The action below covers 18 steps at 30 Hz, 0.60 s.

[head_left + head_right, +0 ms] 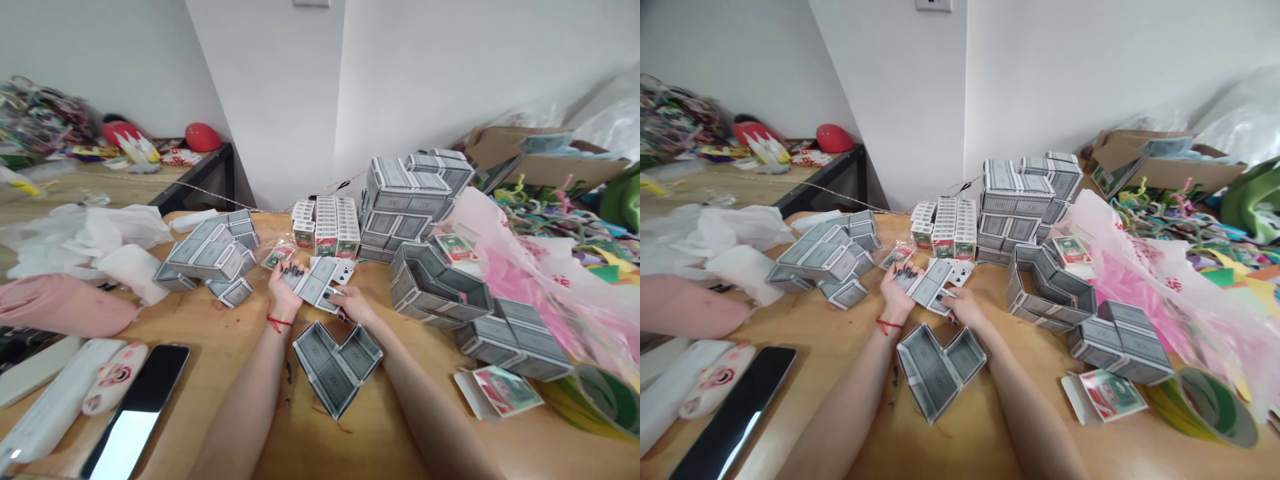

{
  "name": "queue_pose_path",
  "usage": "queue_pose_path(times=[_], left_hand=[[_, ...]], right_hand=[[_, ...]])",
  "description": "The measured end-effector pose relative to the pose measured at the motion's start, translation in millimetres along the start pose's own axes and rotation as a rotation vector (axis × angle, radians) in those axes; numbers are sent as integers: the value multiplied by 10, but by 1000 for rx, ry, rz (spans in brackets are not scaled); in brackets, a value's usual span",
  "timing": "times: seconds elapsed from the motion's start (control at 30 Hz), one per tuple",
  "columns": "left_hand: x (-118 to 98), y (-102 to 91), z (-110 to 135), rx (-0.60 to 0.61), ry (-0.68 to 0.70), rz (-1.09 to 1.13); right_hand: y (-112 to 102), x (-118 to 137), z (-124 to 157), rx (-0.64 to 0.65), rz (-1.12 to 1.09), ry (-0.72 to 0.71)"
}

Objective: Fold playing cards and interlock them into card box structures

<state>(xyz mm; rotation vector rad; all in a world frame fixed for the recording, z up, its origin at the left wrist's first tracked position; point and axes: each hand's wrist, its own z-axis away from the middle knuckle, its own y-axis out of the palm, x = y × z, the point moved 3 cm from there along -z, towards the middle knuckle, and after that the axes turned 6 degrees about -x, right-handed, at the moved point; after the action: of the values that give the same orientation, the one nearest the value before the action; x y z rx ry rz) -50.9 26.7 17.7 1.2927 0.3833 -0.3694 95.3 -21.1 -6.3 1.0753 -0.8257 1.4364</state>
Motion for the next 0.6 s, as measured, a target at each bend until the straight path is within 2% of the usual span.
queue_pose_path(times=[0.17,0.43,0.6], left_hand=[[-3,13,5,59,-8,83],[6,41,26,47,9,80],[-25,14,-13,62,-18,133]], right_hand=[[8,17,16,-12,4,1],[-7,-5,3,-8,2,3],[7,36,32,82,-45,-36]])
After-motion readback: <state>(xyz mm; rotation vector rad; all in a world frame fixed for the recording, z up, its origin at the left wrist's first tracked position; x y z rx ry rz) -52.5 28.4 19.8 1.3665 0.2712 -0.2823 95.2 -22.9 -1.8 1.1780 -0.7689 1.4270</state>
